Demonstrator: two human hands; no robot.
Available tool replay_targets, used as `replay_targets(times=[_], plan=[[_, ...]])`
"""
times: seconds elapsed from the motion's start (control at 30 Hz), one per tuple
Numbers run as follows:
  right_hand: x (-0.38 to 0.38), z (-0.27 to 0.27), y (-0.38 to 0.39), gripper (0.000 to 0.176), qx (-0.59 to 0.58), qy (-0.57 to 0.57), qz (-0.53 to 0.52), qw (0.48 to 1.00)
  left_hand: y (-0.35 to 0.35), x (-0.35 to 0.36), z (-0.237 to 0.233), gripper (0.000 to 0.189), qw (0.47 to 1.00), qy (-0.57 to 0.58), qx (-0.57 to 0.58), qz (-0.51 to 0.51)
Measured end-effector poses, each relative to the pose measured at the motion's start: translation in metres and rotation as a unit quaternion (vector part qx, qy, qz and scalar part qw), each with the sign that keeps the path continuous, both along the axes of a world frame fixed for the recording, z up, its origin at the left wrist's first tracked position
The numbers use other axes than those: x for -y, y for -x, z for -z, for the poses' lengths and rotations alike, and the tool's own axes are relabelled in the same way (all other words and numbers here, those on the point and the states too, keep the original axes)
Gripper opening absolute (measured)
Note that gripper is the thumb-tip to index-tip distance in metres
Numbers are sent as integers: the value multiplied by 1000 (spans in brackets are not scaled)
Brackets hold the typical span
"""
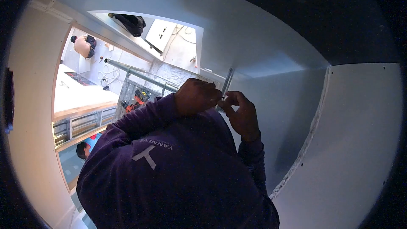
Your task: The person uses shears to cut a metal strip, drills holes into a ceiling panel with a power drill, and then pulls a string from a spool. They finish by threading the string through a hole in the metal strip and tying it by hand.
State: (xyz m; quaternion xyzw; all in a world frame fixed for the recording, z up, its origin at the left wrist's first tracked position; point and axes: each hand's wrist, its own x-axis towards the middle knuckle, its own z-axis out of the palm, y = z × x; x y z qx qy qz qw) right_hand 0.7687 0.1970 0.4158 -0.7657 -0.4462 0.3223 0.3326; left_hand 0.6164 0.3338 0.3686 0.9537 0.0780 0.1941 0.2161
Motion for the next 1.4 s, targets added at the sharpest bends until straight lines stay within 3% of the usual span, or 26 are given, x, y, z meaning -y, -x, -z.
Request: replay_targets(times=[0.1,0.3,0.4,0.5,0.7,0.8,0.9,1.0,1.1,1.2,1.3,1.4], plan=[[-4,-1,-5,23,-26,131,-17,991,-1,2,-5,15,1000,9,-14,0],[-1,8,-1,27,60,-57,-50,995,2,-1,1,14,999,46,-2,-1],[-3,3,1,21,10,-34,-24,999,4,-4,-3,13,998,61,6,5],[-4,4,-4,19,-30,97,-26,995,3,-4,-4,13,998,63,7,12],[-3,9,-3,21,80,-84,-71,991,7,-4,-1,13,998,69,8,10],[-6,3,2,17,14,-64,-50,997,10,-6,-6,12,997,76,-13,8],[-6,12,-3,16,-13,86,-56,995,10,-6,-9,13,996,81,-22,11],[-2,12,-3,19,13,61,-76,995,11,-4,-8,13,996,86,-17,6],[-2,13,-2,25,67,-63,-82,992,12,-6,-5,14,995,98,-32,4],[-6,2,5,24,35,-41,-54,997,13,-8,-4,15,993,116,-32,4],[-7,14,-4,21,0,130,-65,989,13,-6,-7,15,992,117,-40,-1],[-5,9,1,17,60,36,-77,995,14,-6,-7,15,993,115,-25,-7]])
